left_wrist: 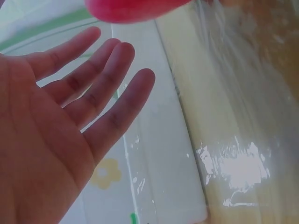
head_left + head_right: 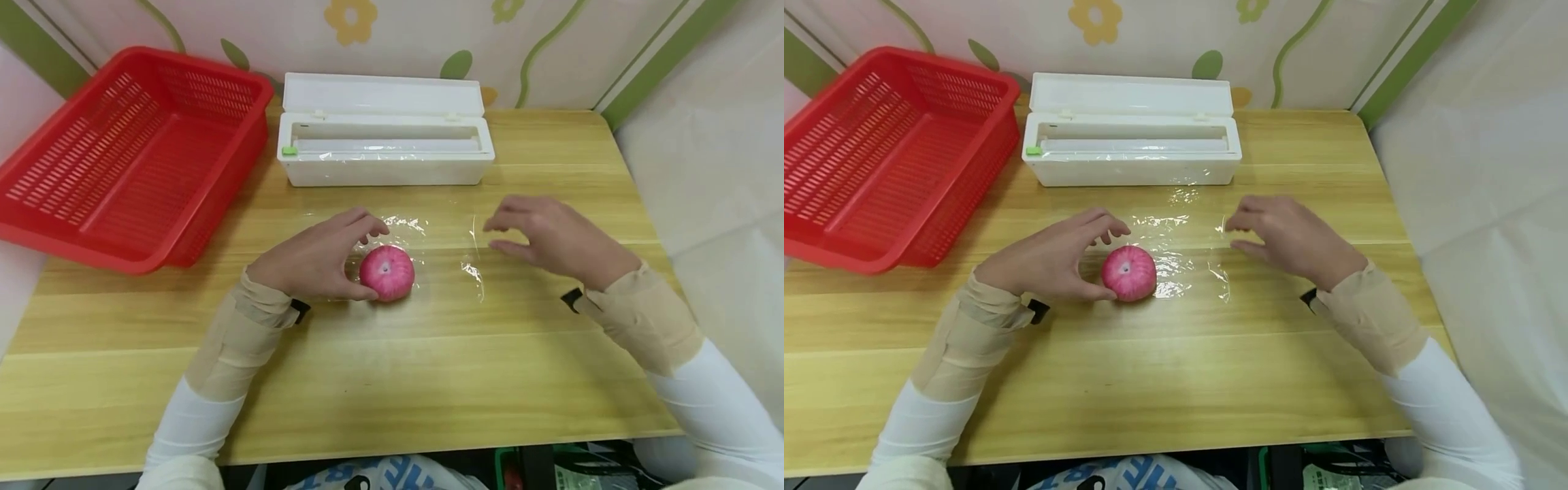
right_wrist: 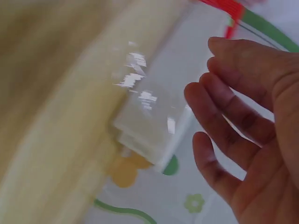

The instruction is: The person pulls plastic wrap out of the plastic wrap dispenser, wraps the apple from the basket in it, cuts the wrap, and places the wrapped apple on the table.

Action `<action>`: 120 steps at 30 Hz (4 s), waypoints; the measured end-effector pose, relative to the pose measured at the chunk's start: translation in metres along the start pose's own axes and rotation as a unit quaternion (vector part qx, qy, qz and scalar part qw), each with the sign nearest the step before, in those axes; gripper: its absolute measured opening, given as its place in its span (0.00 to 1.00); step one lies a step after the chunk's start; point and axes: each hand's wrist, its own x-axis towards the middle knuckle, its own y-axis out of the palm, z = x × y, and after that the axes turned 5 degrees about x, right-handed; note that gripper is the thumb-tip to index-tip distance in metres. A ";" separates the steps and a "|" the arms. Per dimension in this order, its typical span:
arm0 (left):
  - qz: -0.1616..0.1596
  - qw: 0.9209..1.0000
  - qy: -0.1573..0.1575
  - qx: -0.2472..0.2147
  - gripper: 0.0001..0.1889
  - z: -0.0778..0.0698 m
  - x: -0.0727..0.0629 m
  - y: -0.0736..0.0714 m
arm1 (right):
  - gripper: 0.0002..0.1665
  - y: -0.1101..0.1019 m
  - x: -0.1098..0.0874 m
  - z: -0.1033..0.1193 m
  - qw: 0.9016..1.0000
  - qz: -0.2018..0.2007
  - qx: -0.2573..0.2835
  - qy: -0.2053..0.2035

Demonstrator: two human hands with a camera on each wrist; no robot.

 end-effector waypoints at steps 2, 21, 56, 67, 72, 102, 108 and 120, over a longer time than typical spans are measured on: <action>0.001 1.000 0.000 -0.001 0.43 0.001 -0.001 -0.002 | 0.17 0.008 -0.011 0.001 0.999 0.021 -0.011 -0.033; 0.022 1.000 -0.001 -0.020 0.35 0.008 0.003 0.002 | 0.16 0.050 -0.042 0.011 0.977 0.062 -0.085 -0.185; 0.035 0.999 0.004 -0.018 0.33 0.008 0.005 0.003 | 0.25 0.012 0.001 0.034 0.980 -0.012 -0.097 -0.175; 0.042 0.999 -0.004 -0.024 0.33 0.006 0.006 0.003 | 0.24 0.000 0.029 0.047 0.976 0.009 -0.100 -0.192; 0.043 0.999 -0.004 -0.028 0.33 0.006 0.006 0.003 | 0.05 -0.005 0.044 0.056 0.975 0.031 -0.104 -0.196; 0.039 0.994 0.026 -0.098 0.32 0.015 0.010 0.005 | 0.15 0.025 0.115 0.085 0.928 0.072 -0.197 -0.308; 0.035 0.990 0.044 -0.127 0.29 0.017 0.011 0.007 | 0.15 0.036 0.121 0.086 0.928 0.075 -0.198 -0.308; 0.029 0.987 0.053 -0.150 0.29 0.020 0.013 0.008 | 0.15 0.048 0.127 0.083 0.926 0.083 -0.203 -0.308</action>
